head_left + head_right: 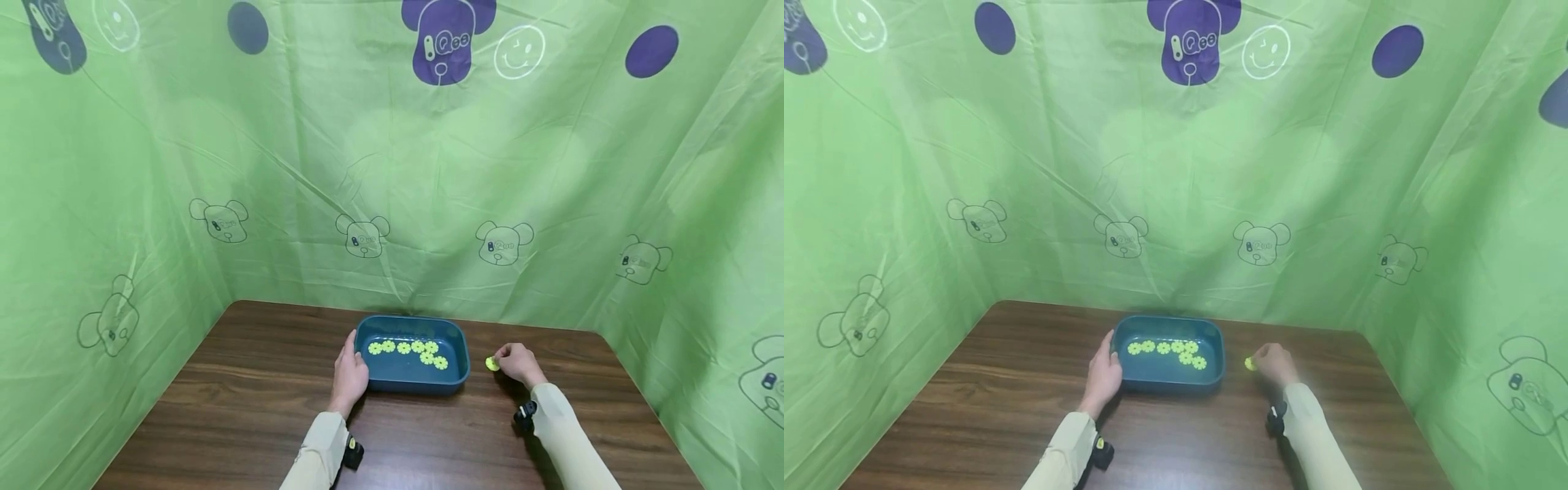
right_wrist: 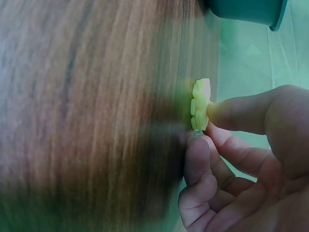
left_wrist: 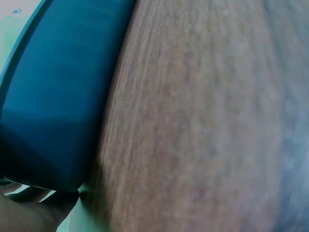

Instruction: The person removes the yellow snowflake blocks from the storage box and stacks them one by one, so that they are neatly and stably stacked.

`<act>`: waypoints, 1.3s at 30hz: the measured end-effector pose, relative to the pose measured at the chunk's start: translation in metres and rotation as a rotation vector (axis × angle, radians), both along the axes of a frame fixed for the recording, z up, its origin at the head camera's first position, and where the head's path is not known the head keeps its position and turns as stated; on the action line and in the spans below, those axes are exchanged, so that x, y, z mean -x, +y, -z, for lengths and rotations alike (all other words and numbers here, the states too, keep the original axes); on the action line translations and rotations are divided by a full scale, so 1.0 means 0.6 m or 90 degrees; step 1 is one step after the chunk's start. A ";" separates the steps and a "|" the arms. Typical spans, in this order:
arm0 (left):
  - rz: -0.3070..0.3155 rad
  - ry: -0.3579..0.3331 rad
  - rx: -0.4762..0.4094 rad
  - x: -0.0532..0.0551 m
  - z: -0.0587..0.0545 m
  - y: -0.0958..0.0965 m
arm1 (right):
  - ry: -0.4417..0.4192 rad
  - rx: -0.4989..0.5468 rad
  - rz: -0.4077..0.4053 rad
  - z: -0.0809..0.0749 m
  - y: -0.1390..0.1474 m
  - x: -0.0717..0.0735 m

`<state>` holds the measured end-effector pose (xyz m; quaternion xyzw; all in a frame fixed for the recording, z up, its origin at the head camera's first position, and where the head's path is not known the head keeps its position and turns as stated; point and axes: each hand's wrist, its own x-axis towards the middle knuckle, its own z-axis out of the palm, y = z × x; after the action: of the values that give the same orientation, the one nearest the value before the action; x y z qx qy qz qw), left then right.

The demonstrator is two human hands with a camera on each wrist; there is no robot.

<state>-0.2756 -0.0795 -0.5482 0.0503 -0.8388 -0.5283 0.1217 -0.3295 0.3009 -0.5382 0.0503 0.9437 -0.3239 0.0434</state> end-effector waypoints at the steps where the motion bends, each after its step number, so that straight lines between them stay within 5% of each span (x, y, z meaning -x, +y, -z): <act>1: 0.001 0.000 -0.002 0.000 0.000 0.000 | 0.001 0.000 0.001 0.000 0.000 -0.001; 19: -0.005 -0.004 -0.001 0.003 0.005 0.000 | 0.001 -0.026 0.000 -0.001 -0.005 0.000; 28: -0.009 0.003 -0.006 0.003 0.005 -0.001 | 0.064 -0.040 -0.003 -0.056 -0.042 0.013; 39: -0.007 0.007 -0.007 0.002 0.002 0.000 | 0.173 0.014 -0.112 -0.139 -0.176 0.019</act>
<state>-0.2766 -0.0796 -0.5495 0.0530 -0.8349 -0.5324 0.1290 -0.3412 0.1955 -0.4546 -0.0775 0.9379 -0.3334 -0.0562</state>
